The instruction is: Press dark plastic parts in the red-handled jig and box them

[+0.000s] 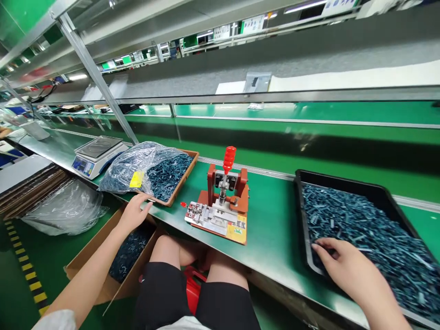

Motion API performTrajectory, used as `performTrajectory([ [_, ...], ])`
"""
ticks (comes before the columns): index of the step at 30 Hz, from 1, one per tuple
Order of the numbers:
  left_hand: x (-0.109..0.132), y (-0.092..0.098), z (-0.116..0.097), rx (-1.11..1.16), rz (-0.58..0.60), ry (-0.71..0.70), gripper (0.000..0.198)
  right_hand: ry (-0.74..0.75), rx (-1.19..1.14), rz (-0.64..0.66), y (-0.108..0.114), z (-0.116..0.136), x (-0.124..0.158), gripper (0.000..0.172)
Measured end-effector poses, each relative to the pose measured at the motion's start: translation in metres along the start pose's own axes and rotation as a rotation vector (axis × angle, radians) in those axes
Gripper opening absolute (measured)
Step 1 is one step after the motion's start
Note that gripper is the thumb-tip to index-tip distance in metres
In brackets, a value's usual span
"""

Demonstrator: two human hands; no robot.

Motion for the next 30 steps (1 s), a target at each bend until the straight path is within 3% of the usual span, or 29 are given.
performTrajectory([
  [3,-0.055,-0.028,-0.027,-0.038,0.193,-0.007,0.031,-0.18,0.129,0.138,0.016,0.02,0.01,0.033],
  [6,-0.085,-0.052,-0.023,-0.082,0.357,0.12,0.032,-0.19,0.078,0.035,0.027,0.043,0.02,0.036],
  [9,-0.102,-0.067,-0.007,-0.08,0.379,0.211,0.032,-0.166,-0.007,-0.058,0.028,0.052,0.021,0.028],
  [12,-0.106,-0.069,0.002,-0.092,0.33,0.238,0.03,-0.16,-0.02,-0.063,0.025,0.05,0.019,0.017],
  [16,-0.101,-0.065,-0.003,-0.114,0.278,0.25,0.031,-0.146,0.032,-0.046,0.023,0.051,0.018,0.009],
  [21,-0.099,-0.059,-0.014,-0.095,0.204,0.274,0.035,-0.088,0.017,-0.076,0.025,0.059,0.017,0.014],
  [30,-0.091,-0.05,-0.037,-0.125,0.212,0.291,0.029,-0.008,0.132,-0.085,0.027,0.064,0.02,0.011],
])
Point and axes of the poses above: each hand's wrist, its own x-axis away from the middle knuckle, its own y-axis out of the back of the hand, z = x × y, the point moved 2 cm from there along -x, towards the middle knuckle, and after that the axes turned 9 degrees about x, right-handed, at the moved point
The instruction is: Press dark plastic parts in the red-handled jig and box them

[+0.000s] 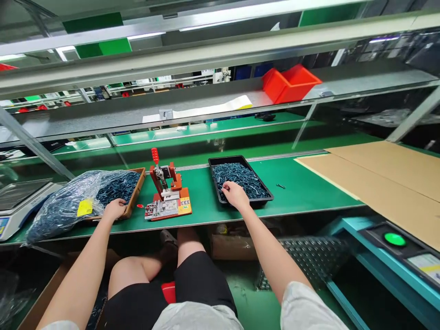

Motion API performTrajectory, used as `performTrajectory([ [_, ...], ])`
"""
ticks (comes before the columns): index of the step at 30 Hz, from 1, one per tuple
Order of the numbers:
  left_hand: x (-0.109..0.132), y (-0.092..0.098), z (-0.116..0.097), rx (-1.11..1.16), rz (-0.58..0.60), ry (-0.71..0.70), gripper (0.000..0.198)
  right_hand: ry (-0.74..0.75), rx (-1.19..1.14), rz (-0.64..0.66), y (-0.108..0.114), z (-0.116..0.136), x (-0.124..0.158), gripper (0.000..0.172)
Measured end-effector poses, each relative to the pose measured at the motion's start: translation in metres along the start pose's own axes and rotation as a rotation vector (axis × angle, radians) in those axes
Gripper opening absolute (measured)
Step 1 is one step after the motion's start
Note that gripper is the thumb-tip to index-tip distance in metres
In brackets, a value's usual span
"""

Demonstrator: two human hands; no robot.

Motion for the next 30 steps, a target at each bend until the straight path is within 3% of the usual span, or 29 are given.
performTrajectory([
  [5,0.007,0.0,-0.001,0.033,-0.029,-0.018,0.019,-0.094,0.06,0.055,-0.002,-0.004,0.002,0.022],
  [16,0.008,-0.013,0.011,0.129,-0.073,-0.033,0.026,-0.166,0.114,0.026,0.004,0.004,0.005,0.024],
  [20,0.014,-0.009,0.008,0.181,-0.097,-0.076,0.031,-0.096,0.146,0.02,0.007,0.007,0.003,0.027],
  [25,0.017,-0.011,0.011,0.238,-0.112,-0.091,0.034,0.011,0.174,-0.079,0.008,0.009,0.002,0.026],
  [30,0.016,-0.018,0.015,0.27,-0.125,-0.102,0.032,-0.021,0.207,-0.047,0.011,0.015,0.008,0.021],
])
Point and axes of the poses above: each hand's wrist, its own x-axis away from the middle knuckle, its own y-axis out of the back of the hand, z = x × y, the point moved 2 cm from there along -x, towards the middle knuckle, and after that the axes turned 9 degrees about x, right-handed, at the moved point
